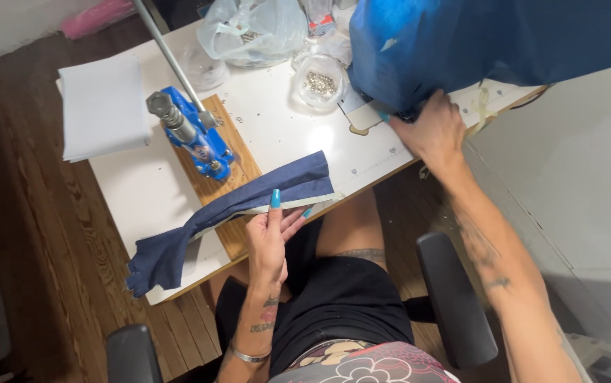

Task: Installing metal grommets into a fabric strip using a rotary hole punch and a manual press

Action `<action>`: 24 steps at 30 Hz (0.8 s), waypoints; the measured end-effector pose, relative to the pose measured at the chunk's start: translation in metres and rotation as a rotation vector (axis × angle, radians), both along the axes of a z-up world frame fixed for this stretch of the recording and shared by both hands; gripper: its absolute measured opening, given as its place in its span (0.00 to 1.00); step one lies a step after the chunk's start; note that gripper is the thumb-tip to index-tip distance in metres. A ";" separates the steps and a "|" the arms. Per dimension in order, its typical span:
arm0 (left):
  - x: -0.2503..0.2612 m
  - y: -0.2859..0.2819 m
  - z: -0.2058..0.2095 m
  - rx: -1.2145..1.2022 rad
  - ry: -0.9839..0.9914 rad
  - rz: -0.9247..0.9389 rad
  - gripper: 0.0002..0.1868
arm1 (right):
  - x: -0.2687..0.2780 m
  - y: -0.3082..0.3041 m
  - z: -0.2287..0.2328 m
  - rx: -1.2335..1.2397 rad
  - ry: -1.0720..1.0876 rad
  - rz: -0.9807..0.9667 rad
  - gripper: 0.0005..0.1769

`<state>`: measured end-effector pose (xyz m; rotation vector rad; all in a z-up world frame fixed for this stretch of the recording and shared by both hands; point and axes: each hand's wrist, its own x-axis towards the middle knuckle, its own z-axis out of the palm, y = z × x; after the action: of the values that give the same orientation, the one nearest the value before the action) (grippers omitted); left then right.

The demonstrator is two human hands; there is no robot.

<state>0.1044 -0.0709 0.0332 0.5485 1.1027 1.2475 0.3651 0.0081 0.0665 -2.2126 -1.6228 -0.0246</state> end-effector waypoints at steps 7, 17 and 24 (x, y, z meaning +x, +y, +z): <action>-0.022 -0.008 0.011 -0.093 -0.120 -0.186 0.18 | 0.006 -0.005 -0.010 -0.265 0.007 0.010 0.34; -0.023 -0.021 0.047 -0.069 0.484 -0.354 0.18 | 0.021 -0.135 0.028 0.227 0.277 0.019 0.13; 0.027 -0.048 0.039 0.975 1.038 -0.329 0.22 | 0.010 -0.136 0.101 -0.186 0.560 -0.011 0.06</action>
<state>0.1316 -0.1185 0.0725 2.1984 1.0598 1.1388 0.3747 -0.1280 0.1672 -2.0951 -1.3343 0.7036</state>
